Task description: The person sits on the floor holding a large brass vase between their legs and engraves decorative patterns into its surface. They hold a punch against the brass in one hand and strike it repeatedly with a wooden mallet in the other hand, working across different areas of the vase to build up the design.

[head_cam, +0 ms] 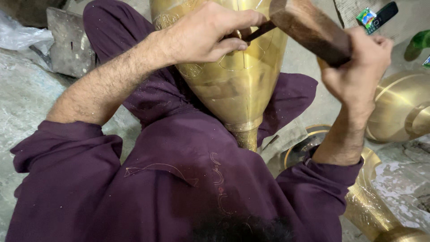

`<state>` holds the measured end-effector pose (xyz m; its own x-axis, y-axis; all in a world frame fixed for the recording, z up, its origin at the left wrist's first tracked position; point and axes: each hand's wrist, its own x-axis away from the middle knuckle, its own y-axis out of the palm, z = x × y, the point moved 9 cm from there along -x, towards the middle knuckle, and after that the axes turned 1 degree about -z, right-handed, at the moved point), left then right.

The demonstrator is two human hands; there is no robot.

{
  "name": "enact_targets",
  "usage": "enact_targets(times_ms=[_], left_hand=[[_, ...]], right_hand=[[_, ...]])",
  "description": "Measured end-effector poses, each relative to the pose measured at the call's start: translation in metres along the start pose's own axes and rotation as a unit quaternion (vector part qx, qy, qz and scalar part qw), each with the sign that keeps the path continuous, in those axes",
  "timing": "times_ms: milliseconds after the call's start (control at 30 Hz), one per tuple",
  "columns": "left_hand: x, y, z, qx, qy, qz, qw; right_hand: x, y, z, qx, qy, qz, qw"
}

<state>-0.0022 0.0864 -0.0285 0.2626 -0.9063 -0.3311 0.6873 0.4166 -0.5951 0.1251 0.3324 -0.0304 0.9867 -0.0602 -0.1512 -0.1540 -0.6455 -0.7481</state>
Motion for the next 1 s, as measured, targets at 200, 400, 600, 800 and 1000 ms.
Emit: enact_targets(times_ms=[200,400,600,800,1000], left_hand=[[0.002,0.002,0.000,0.009,-0.003,-0.008,1.000],[0.004,0.001,0.003,0.027,0.009,-0.003,1.000],[0.004,0.000,0.005,0.029,0.015,0.008,0.999],[-0.001,0.001,0.004,0.014,0.002,0.000,1.000],[-0.002,0.000,0.000,0.032,-0.026,-0.003,0.999]], right_hand=[[-0.011,-0.006,-0.015,-0.012,0.029,0.027,0.999],[-0.005,-0.009,-0.003,-0.114,0.071,0.049,0.990],[0.005,-0.009,0.010,-0.183,0.112,0.073,0.974],[-0.004,-0.015,-0.020,0.161,-0.043,0.019,0.986],[0.000,-0.011,-0.009,0.051,-0.028,0.007,0.998]])
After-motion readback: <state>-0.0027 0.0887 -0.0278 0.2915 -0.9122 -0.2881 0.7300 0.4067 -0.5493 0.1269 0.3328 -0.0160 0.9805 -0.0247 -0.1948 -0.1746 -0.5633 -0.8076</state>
